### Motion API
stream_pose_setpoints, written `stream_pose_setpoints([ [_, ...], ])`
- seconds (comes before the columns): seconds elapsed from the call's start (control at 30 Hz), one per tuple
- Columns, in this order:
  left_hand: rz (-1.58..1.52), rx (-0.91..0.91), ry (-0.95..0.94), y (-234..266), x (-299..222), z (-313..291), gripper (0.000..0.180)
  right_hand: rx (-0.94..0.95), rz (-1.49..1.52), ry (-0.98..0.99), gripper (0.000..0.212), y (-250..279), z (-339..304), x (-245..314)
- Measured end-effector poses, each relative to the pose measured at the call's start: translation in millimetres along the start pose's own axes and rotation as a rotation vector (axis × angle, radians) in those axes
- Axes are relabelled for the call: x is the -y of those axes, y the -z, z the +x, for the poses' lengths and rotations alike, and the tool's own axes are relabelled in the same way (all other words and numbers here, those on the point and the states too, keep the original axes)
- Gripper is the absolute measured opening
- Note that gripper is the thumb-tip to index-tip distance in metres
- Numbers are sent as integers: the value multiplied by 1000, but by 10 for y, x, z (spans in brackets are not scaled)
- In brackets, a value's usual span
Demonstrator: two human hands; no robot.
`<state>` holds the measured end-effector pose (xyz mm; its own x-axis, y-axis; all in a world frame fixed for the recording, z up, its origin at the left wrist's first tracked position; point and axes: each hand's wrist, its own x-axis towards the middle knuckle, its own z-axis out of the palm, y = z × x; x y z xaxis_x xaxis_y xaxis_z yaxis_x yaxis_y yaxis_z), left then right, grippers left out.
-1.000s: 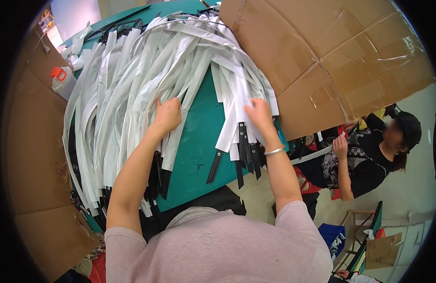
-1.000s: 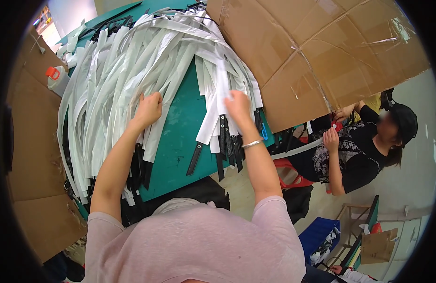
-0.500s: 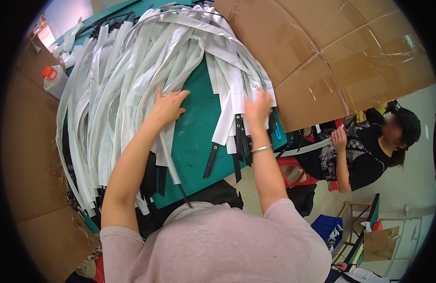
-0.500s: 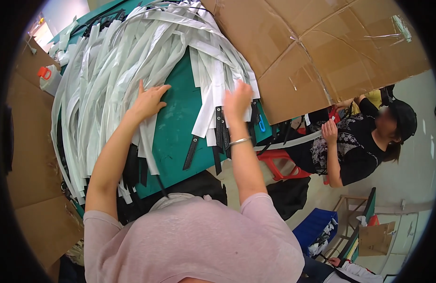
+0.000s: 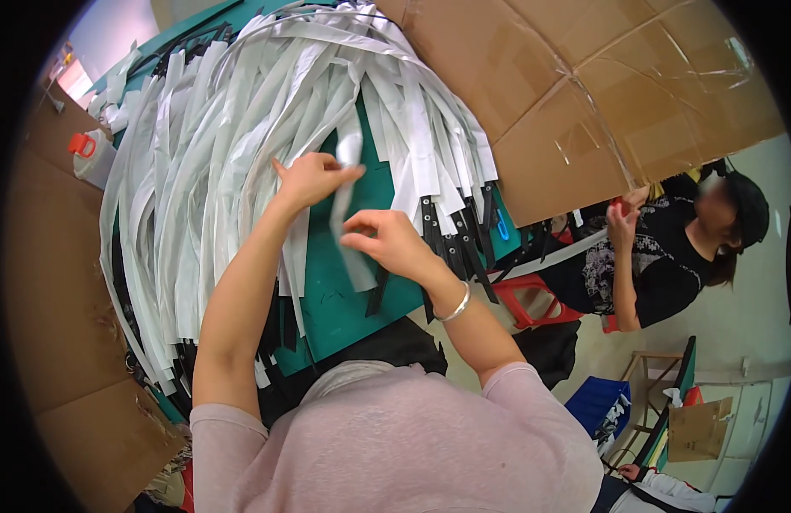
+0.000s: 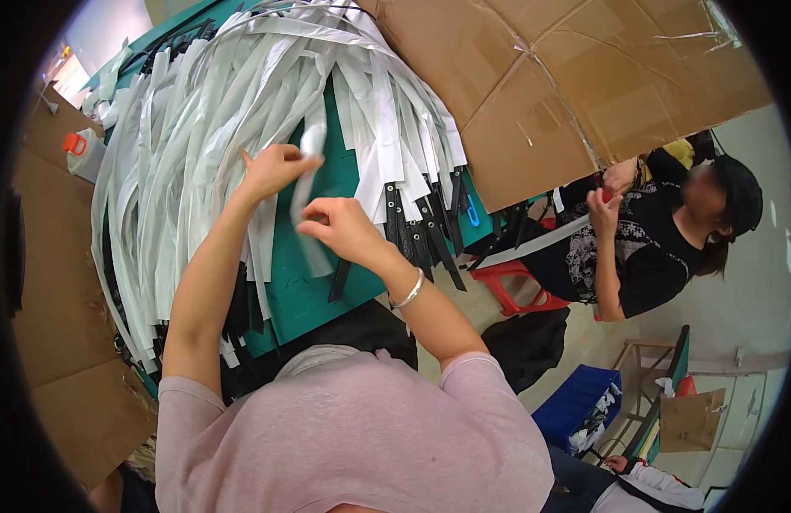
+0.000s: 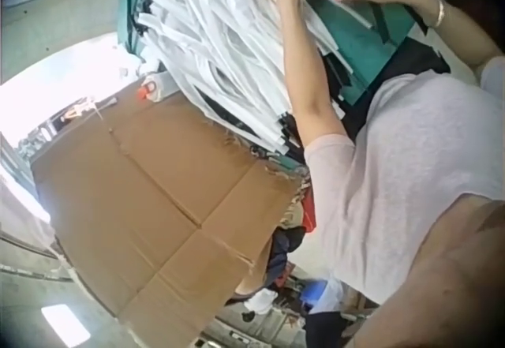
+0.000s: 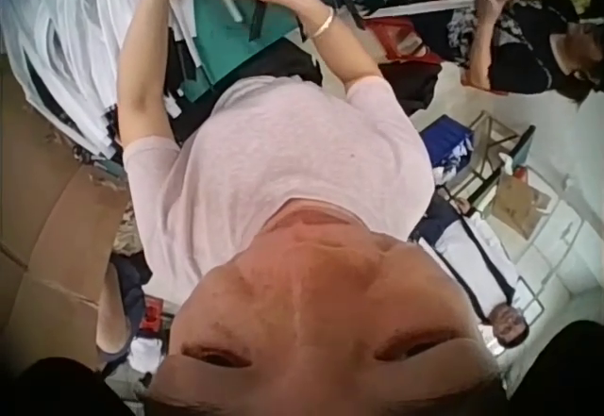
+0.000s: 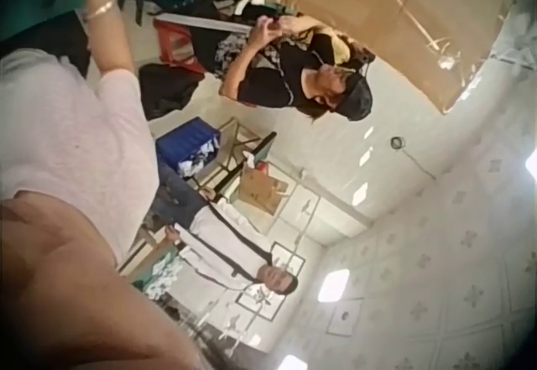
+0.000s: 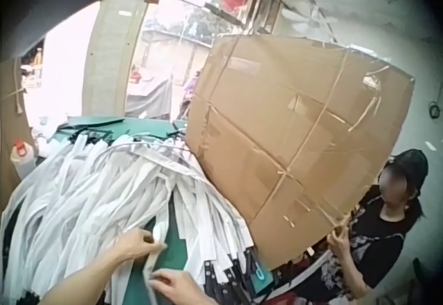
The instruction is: Organizing white belts with black straps on a factory workbench.
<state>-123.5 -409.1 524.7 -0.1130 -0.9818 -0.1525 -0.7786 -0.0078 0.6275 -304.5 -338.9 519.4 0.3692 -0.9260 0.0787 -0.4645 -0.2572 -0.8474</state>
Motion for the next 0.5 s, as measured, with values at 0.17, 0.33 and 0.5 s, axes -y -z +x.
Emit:
stream_pose_setpoints([
  [0.17, 81, -440, -216, -328, 537, 107, 13, -727, -709, -191, 35, 370, 404, -669],
  [0.33, 168, -425, -429, -307, 629, 0, 22, -602, -509, -133, 27, 526, 404, -1015],
  [0.5, 131, -412, -343, -237, 345, -55, 28, -280, 263, -184, 17, -122, 255, -626],
])
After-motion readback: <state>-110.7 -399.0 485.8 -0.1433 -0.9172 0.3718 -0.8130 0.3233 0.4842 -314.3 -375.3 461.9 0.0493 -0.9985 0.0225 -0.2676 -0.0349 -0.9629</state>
